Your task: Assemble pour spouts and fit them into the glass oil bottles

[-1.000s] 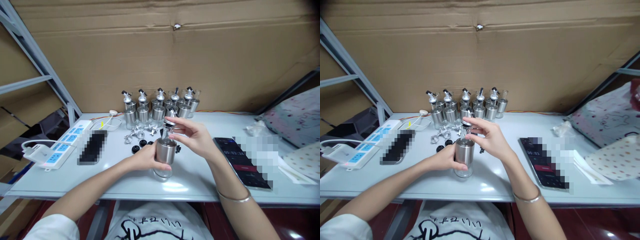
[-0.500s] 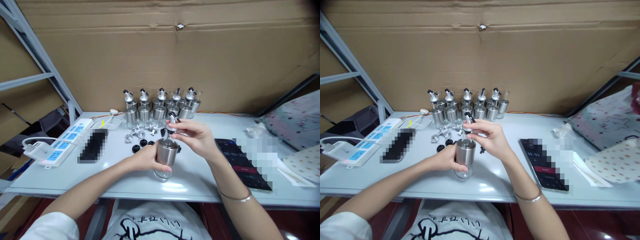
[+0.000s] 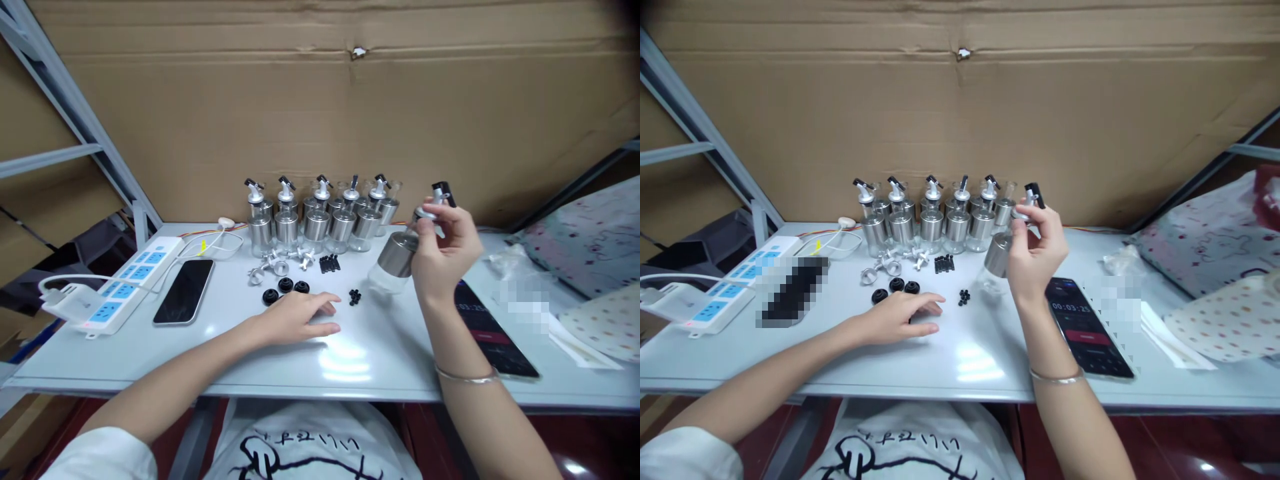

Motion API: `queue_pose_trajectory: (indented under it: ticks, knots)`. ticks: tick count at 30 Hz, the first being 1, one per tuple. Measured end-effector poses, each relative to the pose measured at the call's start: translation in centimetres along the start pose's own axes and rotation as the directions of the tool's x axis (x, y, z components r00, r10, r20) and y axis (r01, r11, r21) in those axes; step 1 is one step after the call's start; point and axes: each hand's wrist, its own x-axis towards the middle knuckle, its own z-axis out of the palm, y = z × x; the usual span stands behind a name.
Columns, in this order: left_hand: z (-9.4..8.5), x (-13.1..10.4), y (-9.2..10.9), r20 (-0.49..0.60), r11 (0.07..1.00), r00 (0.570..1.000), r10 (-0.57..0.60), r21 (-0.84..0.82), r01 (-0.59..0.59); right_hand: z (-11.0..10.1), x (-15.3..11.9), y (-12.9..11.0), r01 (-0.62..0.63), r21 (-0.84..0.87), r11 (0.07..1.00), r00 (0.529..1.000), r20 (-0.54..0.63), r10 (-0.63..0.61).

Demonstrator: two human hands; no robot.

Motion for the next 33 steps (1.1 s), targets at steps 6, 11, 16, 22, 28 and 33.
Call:
queue_pose_trajectory:
  ticks: [6, 11, 16, 22, 28, 33]
  knots:
    - [-0.3, -0.1, 0.4, 0.0, 0.999, 1.0, 0.019, 0.043, -0.019, -0.3, 0.7, 3.0, 0.041, -0.316, 0.948, 0.998, 0.056, -0.024]
    - [-0.1, -0.1, 0.3, -0.002, 0.994, 0.999, 0.033, 0.109, -0.033, -0.3, 0.9, 4.8, 0.055, -0.301, 0.952, 0.997, 0.071, -0.035]
    - [-0.1, -0.1, 0.7, -0.004, 0.981, 0.997, 0.081, 0.18, -0.079, -0.2, 0.8, 6.3, 0.043, -0.313, 0.949, 0.997, 0.075, -0.02]
    - [0.1, 0.0, 0.8, 0.013, 0.966, 0.991, 0.134, 0.222, -0.134, 0.3, 0.0, 8.0, 0.115, -0.501, 0.858, 0.951, 0.304, 0.05]
    - [-0.2, -0.4, 0.9, -0.156, 0.969, 0.961, 0.23, 0.126, -0.211, 0.6, -0.6, 10.4, -0.005, -0.44, 0.898, 0.938, 0.311, 0.157]
    - [-1.6, -0.7, 0.4, -0.688, 0.972, 0.702, 0.184, 0.02, -0.236, 0.5, -0.6, 13.8, -0.208, -0.403, 0.891, 0.887, 0.306, 0.346]
